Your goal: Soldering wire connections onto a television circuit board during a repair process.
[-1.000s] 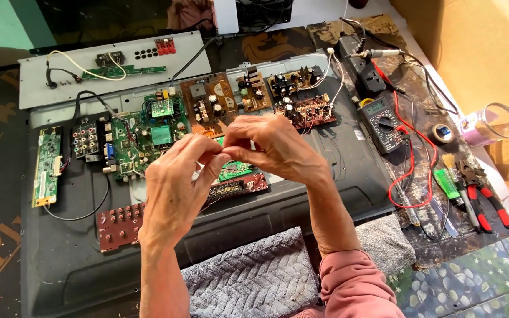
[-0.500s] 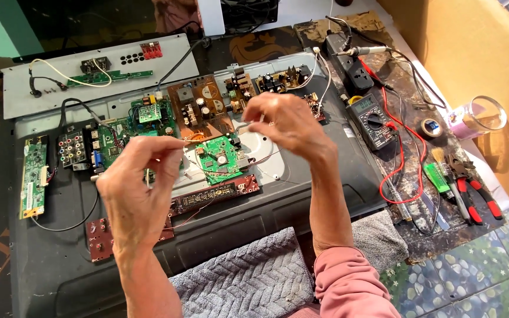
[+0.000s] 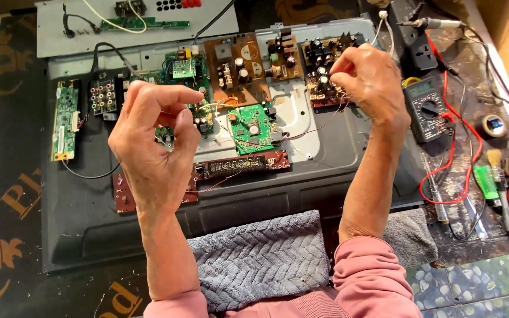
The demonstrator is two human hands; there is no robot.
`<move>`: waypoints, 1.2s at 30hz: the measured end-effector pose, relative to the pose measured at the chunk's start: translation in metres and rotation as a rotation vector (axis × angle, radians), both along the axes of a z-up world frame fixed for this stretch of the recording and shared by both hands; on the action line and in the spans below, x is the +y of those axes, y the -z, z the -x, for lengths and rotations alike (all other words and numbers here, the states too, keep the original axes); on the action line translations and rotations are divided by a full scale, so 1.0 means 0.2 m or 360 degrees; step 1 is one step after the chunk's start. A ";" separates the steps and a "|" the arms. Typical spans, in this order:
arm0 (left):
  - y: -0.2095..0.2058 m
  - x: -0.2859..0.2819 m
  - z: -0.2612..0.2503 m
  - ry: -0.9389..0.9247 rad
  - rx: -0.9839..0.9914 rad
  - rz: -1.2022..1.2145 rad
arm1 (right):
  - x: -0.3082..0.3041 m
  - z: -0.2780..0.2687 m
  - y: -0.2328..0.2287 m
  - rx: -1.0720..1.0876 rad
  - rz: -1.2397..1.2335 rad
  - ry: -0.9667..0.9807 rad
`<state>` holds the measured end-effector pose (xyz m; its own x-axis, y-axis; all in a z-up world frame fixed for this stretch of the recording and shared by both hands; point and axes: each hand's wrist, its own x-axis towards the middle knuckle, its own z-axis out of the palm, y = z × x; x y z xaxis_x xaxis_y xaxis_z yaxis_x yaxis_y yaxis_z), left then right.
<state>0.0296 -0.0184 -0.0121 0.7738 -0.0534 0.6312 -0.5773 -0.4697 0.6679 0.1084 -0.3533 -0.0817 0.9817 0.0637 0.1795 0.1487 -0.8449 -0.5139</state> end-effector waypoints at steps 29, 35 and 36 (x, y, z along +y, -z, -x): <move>0.01 0.01 0.02 0.0053 -0.0009 0.0279 | 0.00 0.03 -0.06 0.0270 -0.0199 0.0040; 0.01 0.00 0.03 0.0091 0.0021 0.0289 | 0.01 0.01 -0.03 0.0224 -0.0073 -0.0020; 0.01 0.01 0.03 0.0099 0.0019 0.0274 | 0.04 0.01 -0.05 0.0304 -0.0039 0.0024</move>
